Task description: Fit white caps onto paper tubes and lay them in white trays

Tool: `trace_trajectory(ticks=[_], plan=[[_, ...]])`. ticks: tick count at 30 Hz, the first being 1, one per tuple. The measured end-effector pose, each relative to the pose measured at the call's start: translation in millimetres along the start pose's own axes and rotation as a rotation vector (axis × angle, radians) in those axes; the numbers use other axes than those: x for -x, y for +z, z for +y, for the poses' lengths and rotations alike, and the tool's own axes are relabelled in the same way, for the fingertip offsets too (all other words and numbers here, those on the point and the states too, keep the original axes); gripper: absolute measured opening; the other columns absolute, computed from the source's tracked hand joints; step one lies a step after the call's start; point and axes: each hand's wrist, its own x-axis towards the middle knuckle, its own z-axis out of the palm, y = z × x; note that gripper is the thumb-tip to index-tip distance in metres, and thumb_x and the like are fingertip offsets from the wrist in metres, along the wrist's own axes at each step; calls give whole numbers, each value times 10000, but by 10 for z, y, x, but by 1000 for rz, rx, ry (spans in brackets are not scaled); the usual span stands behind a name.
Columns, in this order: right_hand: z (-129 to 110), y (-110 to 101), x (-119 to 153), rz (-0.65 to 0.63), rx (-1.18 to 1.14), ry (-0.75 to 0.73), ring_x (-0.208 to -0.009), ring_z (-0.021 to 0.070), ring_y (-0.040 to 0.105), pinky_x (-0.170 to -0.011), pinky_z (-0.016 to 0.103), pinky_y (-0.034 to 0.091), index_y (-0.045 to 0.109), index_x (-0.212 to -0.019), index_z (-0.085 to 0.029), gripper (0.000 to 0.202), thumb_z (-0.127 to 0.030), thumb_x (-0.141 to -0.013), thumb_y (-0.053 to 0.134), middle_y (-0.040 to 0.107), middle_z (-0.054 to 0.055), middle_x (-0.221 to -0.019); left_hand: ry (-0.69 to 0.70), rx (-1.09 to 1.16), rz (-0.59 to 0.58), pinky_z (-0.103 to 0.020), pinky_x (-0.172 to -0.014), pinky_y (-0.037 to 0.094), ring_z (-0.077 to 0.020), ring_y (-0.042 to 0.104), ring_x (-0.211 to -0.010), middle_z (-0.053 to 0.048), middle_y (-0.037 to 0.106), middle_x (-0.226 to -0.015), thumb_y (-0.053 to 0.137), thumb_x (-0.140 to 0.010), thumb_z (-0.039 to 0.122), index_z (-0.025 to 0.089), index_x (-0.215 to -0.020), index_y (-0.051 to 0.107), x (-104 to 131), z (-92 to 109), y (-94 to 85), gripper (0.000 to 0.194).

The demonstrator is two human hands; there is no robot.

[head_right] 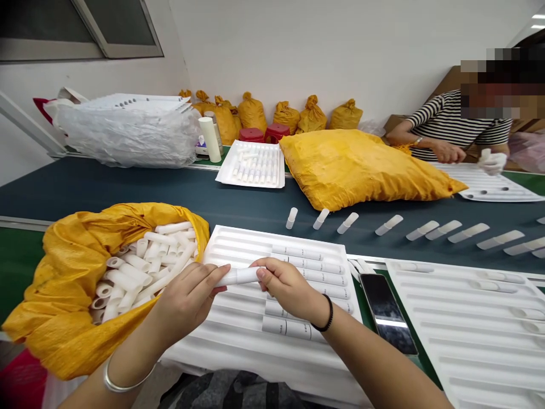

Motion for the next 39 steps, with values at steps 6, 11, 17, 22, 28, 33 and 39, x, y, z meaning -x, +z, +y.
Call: trace_trajectory(ticks=[6, 11, 17, 22, 28, 33, 39], plan=[[39, 30, -45, -50, -353, 180, -461, 55, 330, -422, 195, 234, 539, -775, -150, 360, -495, -876, 515, 432, -44, -572, 54, -42, -2, -360, -727, 503, -197, 538, -797, -94, 640, -917, 569, -839, 73, 89, -1258, 470, 29, -17, 33, 432], [36, 32, -47, -71, -481, 322, -417, 32, 271, -404, 189, 157, 486, -700, -154, 384, -505, -822, 584, 434, -53, -528, 98, -95, -9, -367, -732, 488, -200, 527, -803, -103, 644, -976, 570, -838, 79, 87, -1280, 478, 75, -36, 47, 451], [59, 43, -53, -112, -573, 487, -385, 18, 232, -392, 168, 153, 467, -753, -163, 367, -509, -860, 526, 427, -66, -522, 150, -119, 16, -379, -755, 470, -221, 523, -852, -110, 640, -1014, 518, -858, 66, 89, -1284, 485, 76, -53, 37, 428], [134, 58, -32, 46, -34, 71, -659, 137, 543, -592, 272, 435, 563, -1078, -170, 368, -476, -899, 467, 592, 48, -810, -9, 19, 9, -364, -740, 482, -211, 544, -821, -98, 638, -938, 541, -856, 111, 111, -1212, 520, 78, -30, 106, 356], [110, 71, -22, 114, 247, -194, -700, 140, 504, -651, 279, 418, 604, -1054, -192, 247, -362, -915, 491, 576, 31, -807, -244, 307, -8, -338, -740, 481, -197, 555, -834, -82, 617, -894, 518, -876, 156, 148, -1121, 559, 96, 28, 128, 249], [109, 71, -81, 59, -11, 17, -567, 91, 409, -519, 223, 335, 619, -952, -162, 295, -433, -898, 513, 495, -15, -650, -153, 218, 76, -353, -737, 474, -207, 538, -836, -96, 622, -921, 531, -850, 93, 131, -1182, 521, 96, 32, 155, 334], [110, 49, -112, -48, -418, 267, -433, 36, 289, -415, 195, 183, 521, -711, -150, 374, -499, -826, 590, 445, -45, -550, 0, 48, 63, -364, -730, 475, -205, 524, -795, -93, 632, -905, 551, -813, 36, 105, -1228, 491, 88, -10, 153, 425]])
